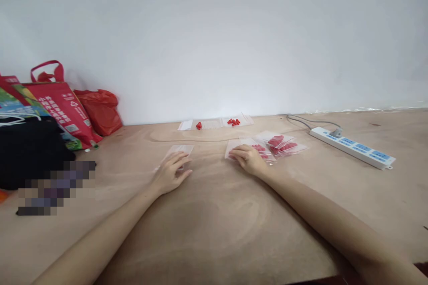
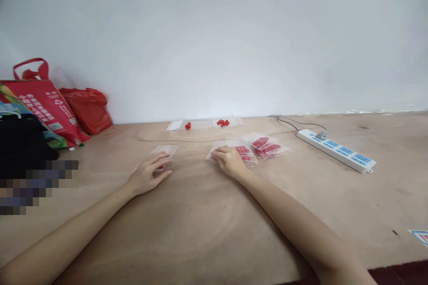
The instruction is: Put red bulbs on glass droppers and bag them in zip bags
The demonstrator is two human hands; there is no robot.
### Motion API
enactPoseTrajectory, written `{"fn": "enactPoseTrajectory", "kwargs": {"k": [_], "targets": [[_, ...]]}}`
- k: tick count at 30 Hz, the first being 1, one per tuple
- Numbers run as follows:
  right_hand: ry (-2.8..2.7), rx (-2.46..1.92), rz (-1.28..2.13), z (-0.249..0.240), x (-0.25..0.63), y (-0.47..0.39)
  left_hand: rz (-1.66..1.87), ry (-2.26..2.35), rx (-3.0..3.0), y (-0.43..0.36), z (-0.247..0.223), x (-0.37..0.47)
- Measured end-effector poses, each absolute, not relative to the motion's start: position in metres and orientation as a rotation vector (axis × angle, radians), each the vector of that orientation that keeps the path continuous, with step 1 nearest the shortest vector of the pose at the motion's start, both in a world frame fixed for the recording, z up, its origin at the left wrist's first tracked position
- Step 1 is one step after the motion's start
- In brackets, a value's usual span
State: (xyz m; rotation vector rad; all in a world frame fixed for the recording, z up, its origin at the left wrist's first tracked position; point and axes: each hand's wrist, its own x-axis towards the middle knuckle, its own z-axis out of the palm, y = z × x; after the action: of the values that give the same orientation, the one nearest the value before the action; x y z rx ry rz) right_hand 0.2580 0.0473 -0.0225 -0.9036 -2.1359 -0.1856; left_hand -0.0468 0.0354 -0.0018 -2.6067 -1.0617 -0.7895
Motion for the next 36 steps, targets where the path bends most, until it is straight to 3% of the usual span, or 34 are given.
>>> {"fn": "enactPoseTrajectory", "kwargs": {"k": [8, 17, 36], "targets": [[-2.344, -0.732, -0.045, -0.024, 0.22, 0.045, -0.964, -0.854, -2.773, 0.038, -0.009, 0.01], [-2.253, -0.912, 0.051, -0.027, 0.261, 0.036, -0.98, -0.743, -2.77, 0.04, -0.014, 0.013], [-1.994, -0.831, 0.465, -0.028, 0.242, 0.033, -0.896, -0.617, -2.571, 0.042, -0.018, 0.013]]}}
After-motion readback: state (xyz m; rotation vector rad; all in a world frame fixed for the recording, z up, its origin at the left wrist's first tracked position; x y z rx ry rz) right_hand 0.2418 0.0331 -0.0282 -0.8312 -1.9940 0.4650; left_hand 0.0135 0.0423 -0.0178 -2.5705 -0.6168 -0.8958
